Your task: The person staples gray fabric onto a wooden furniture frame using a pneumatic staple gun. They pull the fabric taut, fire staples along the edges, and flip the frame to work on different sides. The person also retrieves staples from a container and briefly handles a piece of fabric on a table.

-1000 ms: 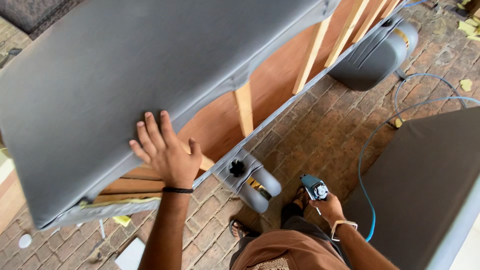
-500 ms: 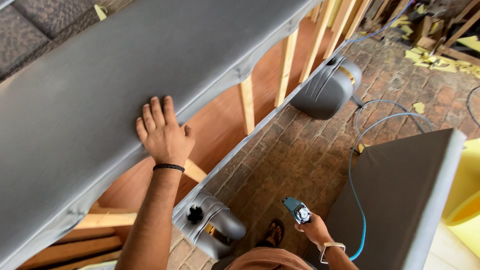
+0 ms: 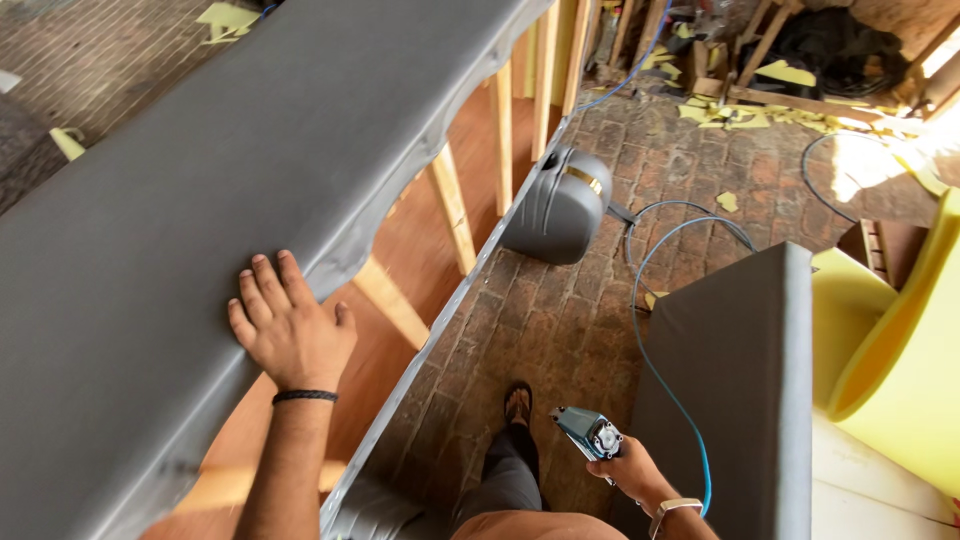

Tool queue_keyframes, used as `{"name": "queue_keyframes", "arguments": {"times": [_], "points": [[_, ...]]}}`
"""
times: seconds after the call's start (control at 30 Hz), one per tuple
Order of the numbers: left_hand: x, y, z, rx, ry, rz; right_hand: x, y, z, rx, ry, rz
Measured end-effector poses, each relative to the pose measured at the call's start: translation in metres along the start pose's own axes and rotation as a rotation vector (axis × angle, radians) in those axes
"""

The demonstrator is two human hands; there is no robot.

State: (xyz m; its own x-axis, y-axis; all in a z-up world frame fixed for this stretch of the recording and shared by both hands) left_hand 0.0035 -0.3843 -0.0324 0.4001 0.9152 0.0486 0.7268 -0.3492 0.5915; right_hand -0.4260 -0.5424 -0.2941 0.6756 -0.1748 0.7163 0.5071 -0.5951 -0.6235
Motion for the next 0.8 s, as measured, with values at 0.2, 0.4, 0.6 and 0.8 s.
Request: {"name": "queue_keyframes", "arguments": {"times": [0.2,0.4,0.6,0.8], "points": [[-0.124,0.057,0.046,-0.037,-0.017,0.118,0.042,0.05,-0.048,-0.08,0.034,-0.01],[-0.255,0.12,0.091,0.032,-0.134,0.24,0.091,0.113,-0.11,-0.218,0.122,-0.003],[-0.359,0.17,0.117,0.074,-0.18,0.319,0.117,0.166,-0.16,-0.393,0.26,-0.073],[-0.45,0.223,0.152,0.112,-0.237,0.31,0.115,0.23,-0.222,-0.481,0.412,-0.052]]}}
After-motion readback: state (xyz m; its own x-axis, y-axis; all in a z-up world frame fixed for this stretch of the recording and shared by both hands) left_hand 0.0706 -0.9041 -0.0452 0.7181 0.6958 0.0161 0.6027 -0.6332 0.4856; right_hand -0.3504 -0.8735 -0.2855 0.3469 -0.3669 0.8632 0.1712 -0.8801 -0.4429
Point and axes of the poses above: each hand's wrist, its own y-axis towards the middle knuckle, its own z-axis out of the palm, x = y × z, the point moved 2 cm from there along y, towards the middle knuckle, and after that the axes turned 14 degrees about -z, right-handed, at the moved point
